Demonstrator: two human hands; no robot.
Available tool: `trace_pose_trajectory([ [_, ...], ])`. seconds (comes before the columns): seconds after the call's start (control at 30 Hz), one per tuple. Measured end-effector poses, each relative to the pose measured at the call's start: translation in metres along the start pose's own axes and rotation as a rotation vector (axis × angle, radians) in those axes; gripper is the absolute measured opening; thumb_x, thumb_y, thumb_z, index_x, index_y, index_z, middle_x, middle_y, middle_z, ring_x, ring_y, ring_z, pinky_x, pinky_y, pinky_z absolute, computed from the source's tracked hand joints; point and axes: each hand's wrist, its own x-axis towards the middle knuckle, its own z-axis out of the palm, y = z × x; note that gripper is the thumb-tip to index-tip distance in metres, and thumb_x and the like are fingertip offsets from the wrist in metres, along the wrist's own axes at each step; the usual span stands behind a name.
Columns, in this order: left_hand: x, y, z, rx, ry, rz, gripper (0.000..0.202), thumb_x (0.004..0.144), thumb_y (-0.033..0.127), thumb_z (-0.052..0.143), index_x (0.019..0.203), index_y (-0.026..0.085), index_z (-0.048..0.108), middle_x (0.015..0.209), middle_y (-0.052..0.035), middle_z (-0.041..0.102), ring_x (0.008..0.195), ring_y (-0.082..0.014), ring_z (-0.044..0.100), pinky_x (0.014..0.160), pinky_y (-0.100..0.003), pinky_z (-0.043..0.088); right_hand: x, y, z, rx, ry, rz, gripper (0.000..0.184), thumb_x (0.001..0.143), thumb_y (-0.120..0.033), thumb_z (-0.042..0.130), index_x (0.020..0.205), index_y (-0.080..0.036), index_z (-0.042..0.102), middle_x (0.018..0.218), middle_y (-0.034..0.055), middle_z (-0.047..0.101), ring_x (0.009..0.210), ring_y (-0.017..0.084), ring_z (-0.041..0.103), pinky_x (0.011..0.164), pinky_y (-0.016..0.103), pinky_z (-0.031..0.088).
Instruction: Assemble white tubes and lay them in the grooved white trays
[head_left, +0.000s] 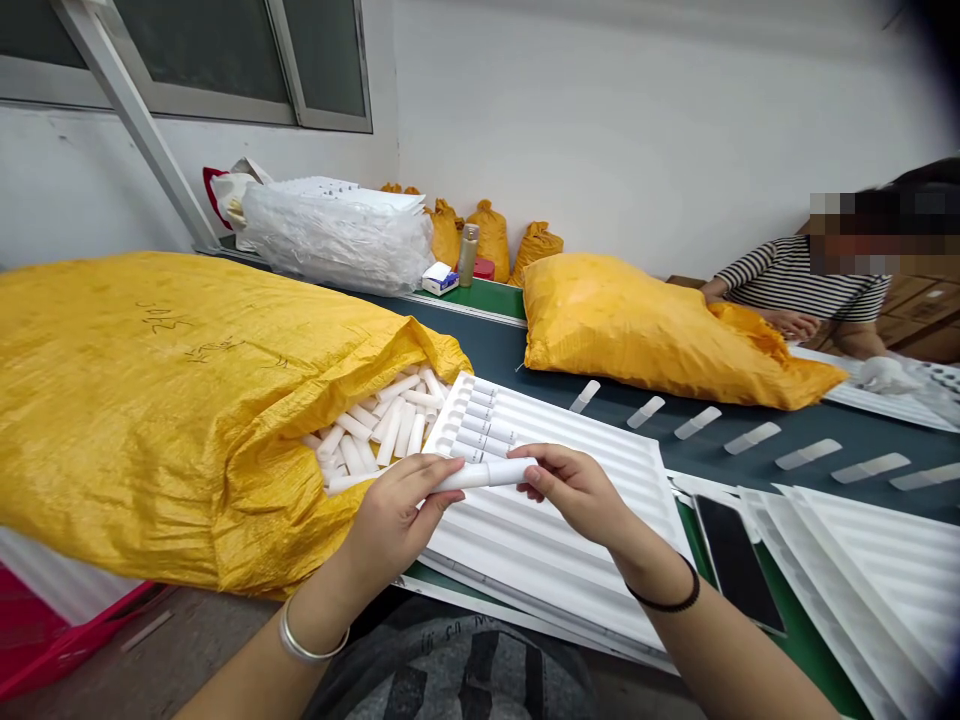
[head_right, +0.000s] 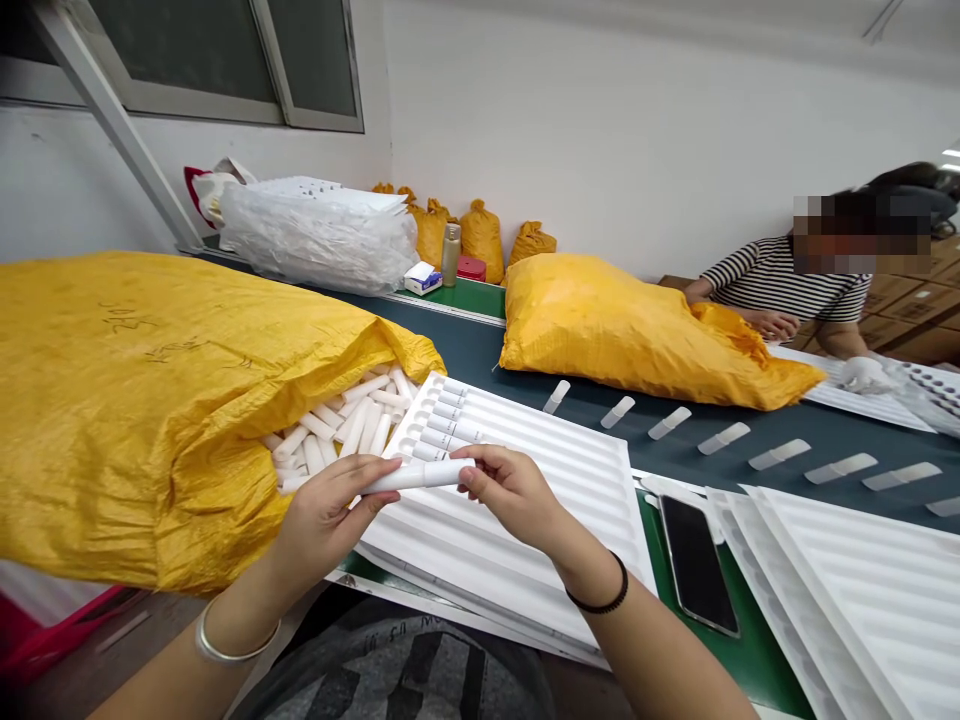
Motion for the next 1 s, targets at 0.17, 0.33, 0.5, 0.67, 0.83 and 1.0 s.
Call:
trace_pose_trajectory([
  [0.17,-0.001,0.001,0.003,0.099,0.07,0.194,0.045,0.084,0.003,0.059,0.125,0.022,0.057,0.101,-0.0065,0.068,0.094,-0.0153,0.063,0.083,-0.028,0.054,0.0,-0.002,0.002,0.288,-0.035,0.221,0.046,0.079,-0.053,0.066,0.101,-0.012,0.067,0.065,0.0028,0.064,0.052,0.01,0.054,0.049,0.023,0.046],
  [0.33,-0.007,-0.005,0.002,0.162,0.026,0.287,0.052,0.085,0.002,0.056,0.133,0.021,0.05,0.105,-0.0089,0.068,0.099,-0.0173,0.062,0.086,-0.033,0.054,-0.002,-0.002,0.001,0.345,-0.06,0.279,0.041,0.08,-0.05,0.068,0.094,-0.012,0.067,0.062,0.0011,0.063,0.049,0.007,0.052,0.047,0.019,0.042],
  [0.5,-0.012,-0.009,-0.003,0.205,-0.056,0.407,0.046,0.09,0.008,0.049,0.135,0.019,0.048,0.113,-0.0115,0.067,0.105,-0.0204,0.062,0.088,-0.036,0.054,-0.006,-0.003,-0.001,0.412,-0.167,0.456,0.044,0.086,-0.054,0.057,0.082,-0.011,0.063,0.055,0.0005,0.058,0.039,0.006,0.043,0.037,0.017,0.032],
  [0.67,-0.011,-0.008,0.006,0.144,0.015,0.227,0.046,0.085,0.006,0.058,0.129,0.02,0.053,0.101,-0.0081,0.068,0.095,-0.0173,0.063,0.085,-0.031,0.055,-0.015,0.005,0.0,-0.131,-0.061,-0.097,0.038,0.092,-0.037,0.053,0.125,-0.018,0.054,0.1,0.0106,0.066,0.087,0.019,0.062,0.078,0.034,0.052],
  [0.83,-0.011,-0.007,0.014,0.016,-0.018,0.042,0.034,0.086,0.013,0.06,0.119,0.021,0.059,0.101,-0.0067,0.068,0.095,-0.0168,0.064,0.085,-0.027,0.055,-0.025,0.013,-0.003,-0.501,0.01,-0.571,0.044,0.092,-0.017,0.051,0.135,-0.026,0.044,0.108,0.0104,0.062,0.097,0.02,0.059,0.084,0.035,0.05],
  [1.0,-0.009,-0.006,0.013,-0.026,0.012,0.217,0.048,0.083,0.0,0.056,0.127,0.021,0.056,0.102,-0.0068,0.067,0.096,-0.0158,0.062,0.083,-0.026,0.054,-0.031,0.006,-0.002,-0.296,-0.07,-0.199,0.028,0.092,-0.035,0.054,0.115,-0.019,0.059,0.09,0.0071,0.065,0.076,0.016,0.059,0.07,0.029,0.049],
])
